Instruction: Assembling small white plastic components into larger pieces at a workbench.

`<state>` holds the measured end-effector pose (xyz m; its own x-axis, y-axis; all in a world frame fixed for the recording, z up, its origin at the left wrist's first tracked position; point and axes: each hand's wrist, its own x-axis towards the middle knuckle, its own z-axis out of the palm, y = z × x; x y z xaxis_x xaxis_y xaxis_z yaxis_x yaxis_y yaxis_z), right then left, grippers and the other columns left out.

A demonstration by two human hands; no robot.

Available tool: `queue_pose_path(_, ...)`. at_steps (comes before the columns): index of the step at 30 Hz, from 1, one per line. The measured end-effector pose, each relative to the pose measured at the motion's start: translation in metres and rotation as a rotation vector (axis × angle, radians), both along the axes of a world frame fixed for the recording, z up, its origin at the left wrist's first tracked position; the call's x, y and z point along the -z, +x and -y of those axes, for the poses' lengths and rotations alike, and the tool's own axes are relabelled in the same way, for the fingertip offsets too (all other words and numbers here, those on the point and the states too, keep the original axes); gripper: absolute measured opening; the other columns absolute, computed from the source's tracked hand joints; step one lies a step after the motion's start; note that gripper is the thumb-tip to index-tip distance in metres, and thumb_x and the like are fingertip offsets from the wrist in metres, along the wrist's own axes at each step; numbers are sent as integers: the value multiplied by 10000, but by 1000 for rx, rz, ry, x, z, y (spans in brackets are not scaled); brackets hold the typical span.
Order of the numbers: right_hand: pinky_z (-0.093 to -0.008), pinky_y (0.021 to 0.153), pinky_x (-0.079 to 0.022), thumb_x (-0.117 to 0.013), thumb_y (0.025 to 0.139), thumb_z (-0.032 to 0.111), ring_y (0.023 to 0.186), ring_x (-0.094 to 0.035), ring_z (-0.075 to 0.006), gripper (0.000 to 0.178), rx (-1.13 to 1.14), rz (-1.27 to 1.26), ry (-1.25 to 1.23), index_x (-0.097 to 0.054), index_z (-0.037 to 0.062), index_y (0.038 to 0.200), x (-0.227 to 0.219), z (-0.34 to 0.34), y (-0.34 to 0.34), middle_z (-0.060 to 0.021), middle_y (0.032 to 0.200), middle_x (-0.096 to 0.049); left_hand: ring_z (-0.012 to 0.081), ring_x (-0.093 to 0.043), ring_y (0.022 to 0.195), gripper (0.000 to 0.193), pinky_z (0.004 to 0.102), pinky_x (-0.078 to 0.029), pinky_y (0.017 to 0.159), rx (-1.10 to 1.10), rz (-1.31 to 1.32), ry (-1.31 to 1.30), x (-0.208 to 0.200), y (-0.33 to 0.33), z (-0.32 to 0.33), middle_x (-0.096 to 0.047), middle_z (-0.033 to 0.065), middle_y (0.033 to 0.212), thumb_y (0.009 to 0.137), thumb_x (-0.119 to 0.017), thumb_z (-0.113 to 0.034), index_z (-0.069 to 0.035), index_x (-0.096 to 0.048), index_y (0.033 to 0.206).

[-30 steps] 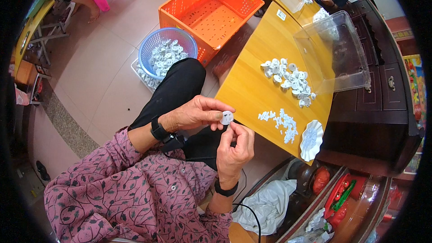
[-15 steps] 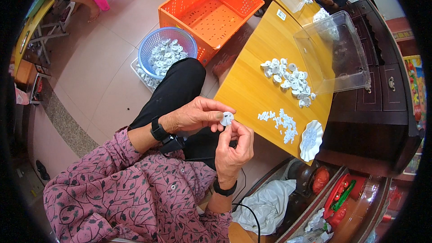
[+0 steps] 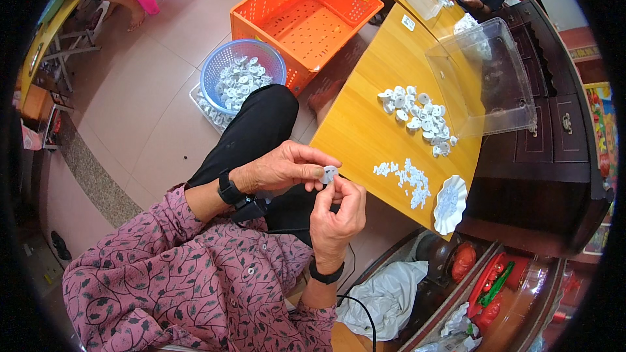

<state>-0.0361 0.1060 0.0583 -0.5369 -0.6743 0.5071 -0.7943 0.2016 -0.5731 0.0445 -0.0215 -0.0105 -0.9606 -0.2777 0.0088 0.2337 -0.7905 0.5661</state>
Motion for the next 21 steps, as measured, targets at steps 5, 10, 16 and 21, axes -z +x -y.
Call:
queue_pose_path(5, -314, 586, -532, -679, 805, -89, 657, -630, -214, 185, -22, -82, 15, -615, -5, 956, 5, 0, -2, -114, 847, -618, 114, -633, 846, 331, 244, -532, 756, -37, 12, -99, -1, 1, 0, -696, 79, 1063, 953, -664, -102, 22, -636, 1259)
queue_pose_path(10, -310, 580, -529, -679, 803, -89, 656, -629, -210, 181, -20, -60, -6, -609, -2, 945, 3, 2, 2, -113, 844, -616, 112, -632, 862, 330, 245, -533, 753, -43, -5, -75, -3, 2, 0, -695, 77, 1066, 950, -669, -102, 26, -637, 1253)
queue_pose_path(16, -266, 586, -488, -706, 818, -50, 631, -583, -140, 146, 12, 43, -46, -604, 5, 907, 0, 4, 5, -67, 796, -598, 124, -643, 861, 313, 256, -549, 752, -25, -20, -50, -1, 3, 0, -684, 111, 1087, 954, -641, -49, 35, -629, 1256)
queue_pose_path(21, -258, 595, -489, -707, 819, -47, 634, -580, -126, 144, 40, 97, -66, -604, -2, 909, -1, 3, 6, -55, 798, -600, 135, -654, 871, 331, 256, -549, 749, -3, -43, -3, 0, 3, 1, -675, 123, 1115, 975, -623, -89, 36, -606, 1281)
